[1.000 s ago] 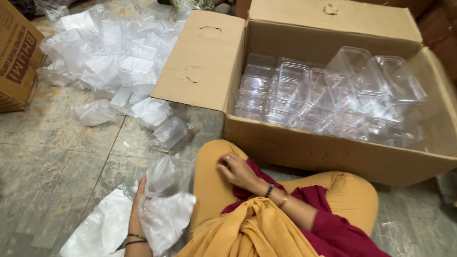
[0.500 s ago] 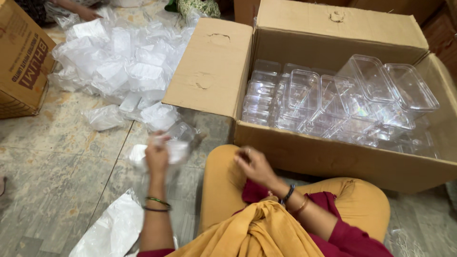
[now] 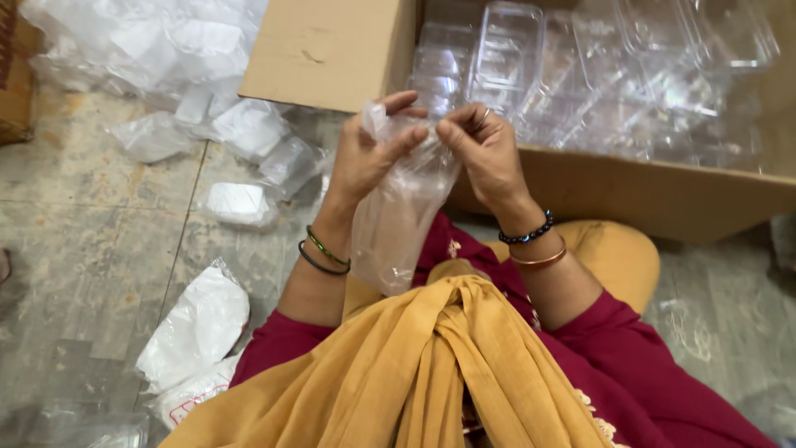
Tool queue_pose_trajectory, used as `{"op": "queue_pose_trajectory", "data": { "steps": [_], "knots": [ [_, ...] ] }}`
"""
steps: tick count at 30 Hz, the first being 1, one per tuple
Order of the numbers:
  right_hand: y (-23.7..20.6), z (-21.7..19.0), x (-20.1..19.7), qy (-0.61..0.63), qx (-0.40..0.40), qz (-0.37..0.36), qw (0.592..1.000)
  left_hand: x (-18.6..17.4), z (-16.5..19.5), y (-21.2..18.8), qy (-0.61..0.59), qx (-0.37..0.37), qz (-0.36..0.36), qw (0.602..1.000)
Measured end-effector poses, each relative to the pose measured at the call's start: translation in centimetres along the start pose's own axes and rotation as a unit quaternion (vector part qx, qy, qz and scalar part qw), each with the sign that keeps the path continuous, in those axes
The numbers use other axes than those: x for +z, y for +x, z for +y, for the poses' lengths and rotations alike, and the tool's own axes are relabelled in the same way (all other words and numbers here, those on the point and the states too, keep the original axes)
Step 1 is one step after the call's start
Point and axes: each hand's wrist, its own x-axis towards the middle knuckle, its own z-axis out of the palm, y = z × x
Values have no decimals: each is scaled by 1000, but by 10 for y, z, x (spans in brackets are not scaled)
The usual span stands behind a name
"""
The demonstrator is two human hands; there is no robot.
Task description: The person sits on the floor and wraps clear plastic containers in plastic bags one at a time, then places the wrapped containers into a cardboard box, arranging them inside. The person continues wrapping and packing containers throughout the episode.
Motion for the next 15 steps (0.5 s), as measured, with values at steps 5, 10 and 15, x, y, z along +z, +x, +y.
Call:
{"op": "queue_pose_trajectory", "data": {
  "steps": [5,10,15],
  "knots": [
    [-15,-24,-9,16,-19,-19,1000,26,10,-1,-15,-15,76,997],
    [-24,-38,-26,15,17,-68,997,46,30,0,15,54,54,997],
    [-35,-45,-30,117,-36,-25,992,61,43,-10,-27,19,17,999]
  ]
}}
